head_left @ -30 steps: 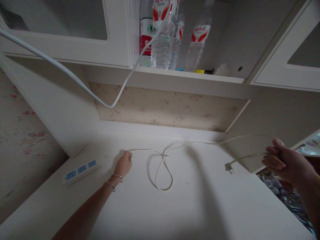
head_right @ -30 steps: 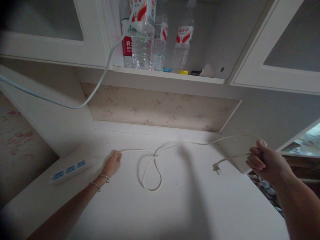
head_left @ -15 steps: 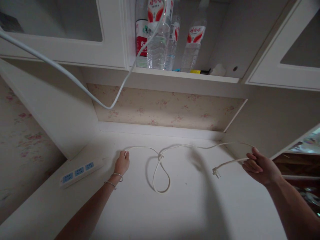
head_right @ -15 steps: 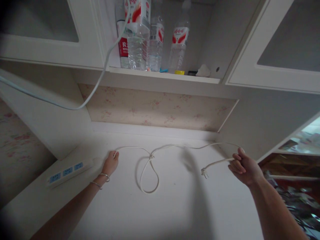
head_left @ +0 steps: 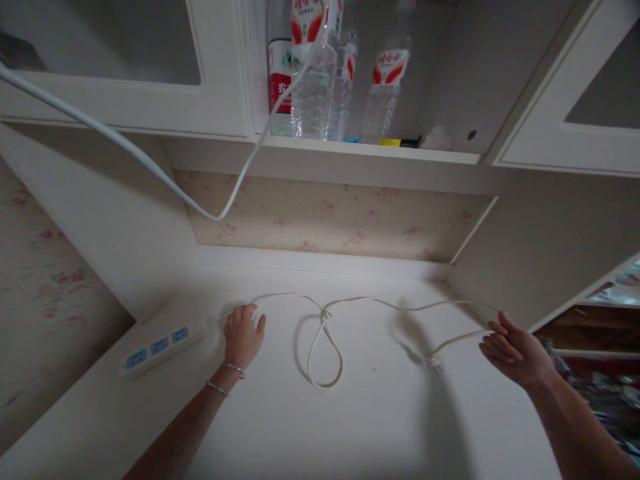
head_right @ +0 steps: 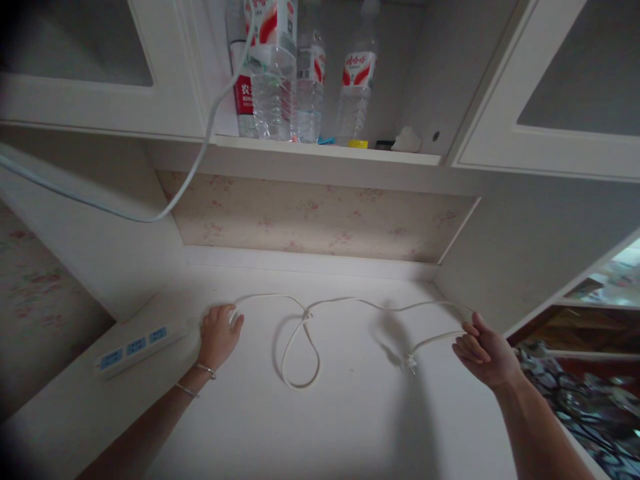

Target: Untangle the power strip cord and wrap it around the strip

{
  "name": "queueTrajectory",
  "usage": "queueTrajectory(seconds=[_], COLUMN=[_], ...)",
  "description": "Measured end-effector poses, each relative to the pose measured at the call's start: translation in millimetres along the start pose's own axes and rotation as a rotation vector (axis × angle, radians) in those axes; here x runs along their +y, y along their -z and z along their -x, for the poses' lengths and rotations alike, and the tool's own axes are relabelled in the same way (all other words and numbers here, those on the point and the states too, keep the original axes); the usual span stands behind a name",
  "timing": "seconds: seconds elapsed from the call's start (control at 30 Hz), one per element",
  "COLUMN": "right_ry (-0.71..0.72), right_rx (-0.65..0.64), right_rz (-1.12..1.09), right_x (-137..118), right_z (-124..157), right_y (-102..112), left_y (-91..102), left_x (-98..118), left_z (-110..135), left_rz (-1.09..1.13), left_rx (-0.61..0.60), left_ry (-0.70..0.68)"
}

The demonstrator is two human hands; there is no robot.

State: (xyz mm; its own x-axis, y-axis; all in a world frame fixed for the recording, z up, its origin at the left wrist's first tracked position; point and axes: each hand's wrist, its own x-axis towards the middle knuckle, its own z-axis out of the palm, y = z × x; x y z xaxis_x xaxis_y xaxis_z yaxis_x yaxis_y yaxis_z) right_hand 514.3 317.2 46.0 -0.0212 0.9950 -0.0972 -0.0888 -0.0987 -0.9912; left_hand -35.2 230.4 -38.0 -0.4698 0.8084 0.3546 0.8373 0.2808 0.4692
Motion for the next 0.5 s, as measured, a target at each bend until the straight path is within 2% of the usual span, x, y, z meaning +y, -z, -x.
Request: queueTrajectory(seconds=[0.07, 0.1, 0.17, 0.27, 0.43, 0.5], right_ry=[-0.001, -0.010, -0.019, -0.028, -0.072, -0.091], right_rx=[0.005, 0.008, 0.014, 0.018, 0.007, 0.019], right_rz=[-0.004, -0.017, -0.042, -0.047, -0.033, -0.039], right_x=[4.5, 6.3, 9.4, 14.1, 29.5, 39.4], right_z=[0.1, 0.2, 0.4, 0.4, -3.5, -7.3], right_y=[0.4, 0.4, -0.1, 0.0, 12.5, 23.4], left_y=[8.4, 11.2, 12.6, 3.5, -26.6, -33.6], left_x=[22.5, 35.2, 60.7, 91.5, 113.6, 117.0], left_z=[18.8, 30.3, 55.2, 89.3, 116.3, 117.6], left_rz=[0.028, 0.086, 0.256, 0.428, 0.493, 0.503], left_rx=[0.037, -0.004, -0.199, -0.476, -0.623, -0.664], left_ry=[-0.103, -0.166, -0.264, -0.258, -0.176, -0.222])
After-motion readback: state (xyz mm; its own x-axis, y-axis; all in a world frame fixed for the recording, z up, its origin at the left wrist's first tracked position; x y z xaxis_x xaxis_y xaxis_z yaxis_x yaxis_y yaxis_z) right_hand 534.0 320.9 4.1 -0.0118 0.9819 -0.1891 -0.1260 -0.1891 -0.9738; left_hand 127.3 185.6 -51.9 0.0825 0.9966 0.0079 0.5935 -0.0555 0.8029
